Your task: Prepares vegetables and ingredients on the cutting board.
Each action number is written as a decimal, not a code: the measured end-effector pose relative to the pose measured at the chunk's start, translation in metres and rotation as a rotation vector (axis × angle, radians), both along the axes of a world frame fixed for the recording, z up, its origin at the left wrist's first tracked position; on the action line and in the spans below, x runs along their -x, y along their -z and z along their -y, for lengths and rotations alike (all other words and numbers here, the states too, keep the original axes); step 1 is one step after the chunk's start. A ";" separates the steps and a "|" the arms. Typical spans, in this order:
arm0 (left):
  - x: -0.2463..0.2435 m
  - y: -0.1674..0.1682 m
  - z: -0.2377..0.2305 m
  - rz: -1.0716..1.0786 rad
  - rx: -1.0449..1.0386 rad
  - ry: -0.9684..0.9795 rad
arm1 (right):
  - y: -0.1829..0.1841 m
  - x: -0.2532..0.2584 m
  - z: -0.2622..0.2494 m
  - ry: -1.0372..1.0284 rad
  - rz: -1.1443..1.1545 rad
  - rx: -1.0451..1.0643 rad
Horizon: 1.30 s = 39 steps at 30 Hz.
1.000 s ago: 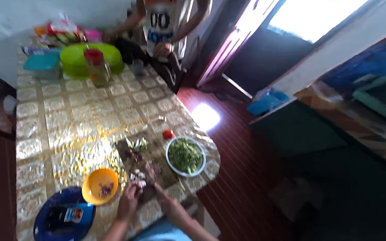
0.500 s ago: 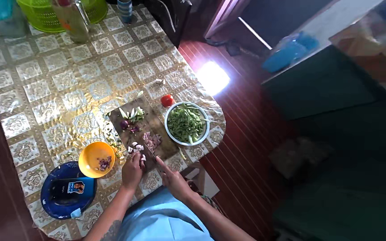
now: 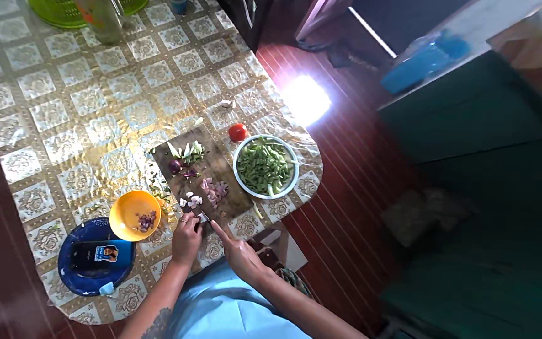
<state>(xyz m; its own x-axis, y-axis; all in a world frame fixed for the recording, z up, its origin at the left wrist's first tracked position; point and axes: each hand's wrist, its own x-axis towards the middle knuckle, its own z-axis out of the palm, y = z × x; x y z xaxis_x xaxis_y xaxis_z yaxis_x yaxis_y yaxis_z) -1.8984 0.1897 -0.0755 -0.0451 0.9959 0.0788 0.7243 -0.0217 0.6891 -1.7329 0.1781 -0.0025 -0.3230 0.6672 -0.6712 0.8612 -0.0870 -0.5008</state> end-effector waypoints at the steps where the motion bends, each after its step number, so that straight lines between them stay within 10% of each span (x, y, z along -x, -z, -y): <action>1: 0.000 0.000 0.000 -0.008 0.005 0.009 | -0.001 0.000 0.000 -0.010 0.012 0.021; 39: 0.003 0.004 -0.006 -0.100 -0.034 0.165 | 0.020 0.033 -0.021 -0.021 0.084 -0.020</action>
<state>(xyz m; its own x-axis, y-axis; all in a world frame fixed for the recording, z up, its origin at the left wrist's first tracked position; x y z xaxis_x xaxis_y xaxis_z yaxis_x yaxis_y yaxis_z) -1.9013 0.1961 -0.0792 0.1286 0.9858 0.1084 0.7740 -0.1681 0.6105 -1.7662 0.1993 -0.0222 -0.2801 0.6741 -0.6835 0.9019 -0.0590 -0.4278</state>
